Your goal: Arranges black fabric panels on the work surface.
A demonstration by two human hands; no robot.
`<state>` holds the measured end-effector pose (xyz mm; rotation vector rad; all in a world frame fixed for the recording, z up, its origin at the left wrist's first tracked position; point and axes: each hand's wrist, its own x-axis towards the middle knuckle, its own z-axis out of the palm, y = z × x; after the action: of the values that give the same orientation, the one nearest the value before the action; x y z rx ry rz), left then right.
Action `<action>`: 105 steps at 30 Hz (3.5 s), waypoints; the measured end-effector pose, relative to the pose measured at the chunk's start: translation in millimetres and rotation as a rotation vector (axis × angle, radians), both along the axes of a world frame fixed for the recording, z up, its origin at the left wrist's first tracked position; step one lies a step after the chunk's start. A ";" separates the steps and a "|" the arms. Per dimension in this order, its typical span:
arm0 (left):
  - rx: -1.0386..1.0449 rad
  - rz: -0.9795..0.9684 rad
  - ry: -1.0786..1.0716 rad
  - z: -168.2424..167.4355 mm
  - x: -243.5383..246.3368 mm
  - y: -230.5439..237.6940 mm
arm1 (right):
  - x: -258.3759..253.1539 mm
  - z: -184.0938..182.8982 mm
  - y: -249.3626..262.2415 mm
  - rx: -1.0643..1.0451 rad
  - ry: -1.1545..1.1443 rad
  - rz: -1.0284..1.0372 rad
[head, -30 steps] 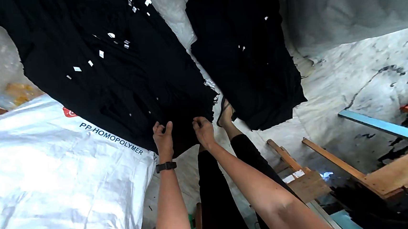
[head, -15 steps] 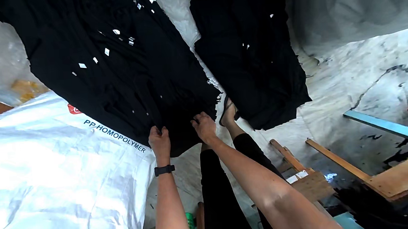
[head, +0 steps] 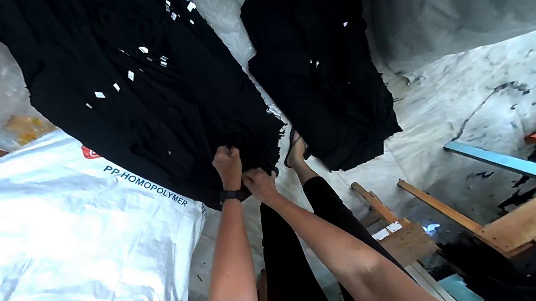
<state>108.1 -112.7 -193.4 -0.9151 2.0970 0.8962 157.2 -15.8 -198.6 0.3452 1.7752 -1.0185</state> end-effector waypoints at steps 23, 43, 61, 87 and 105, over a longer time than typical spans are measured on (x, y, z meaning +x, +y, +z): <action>0.044 0.579 0.318 0.0 50.4 -32.4 | -18.6 -15.1 11.4 0.081 0.242 -0.050; 0.062 0.143 0.006 -25.2 5.0 27.6 | -2.9 17.8 7.3 -0.170 0.003 0.295; 0.116 0.475 0.215 2.0 51.4 -10.0 | -38.4 -27.1 17.5 0.284 0.345 0.033; 0.170 0.450 0.182 5.8 55.8 -23.0 | -15.6 -28.4 19.2 -0.009 0.120 -0.128; 0.222 0.355 -0.012 -29.0 5.4 31.3 | -7.0 16.5 4.0 -0.202 -0.098 0.359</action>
<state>113.5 -81.3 -222.4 -1.1874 1.8080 1.2715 150.2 -11.8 -182.1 -0.0488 1.5593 -0.8949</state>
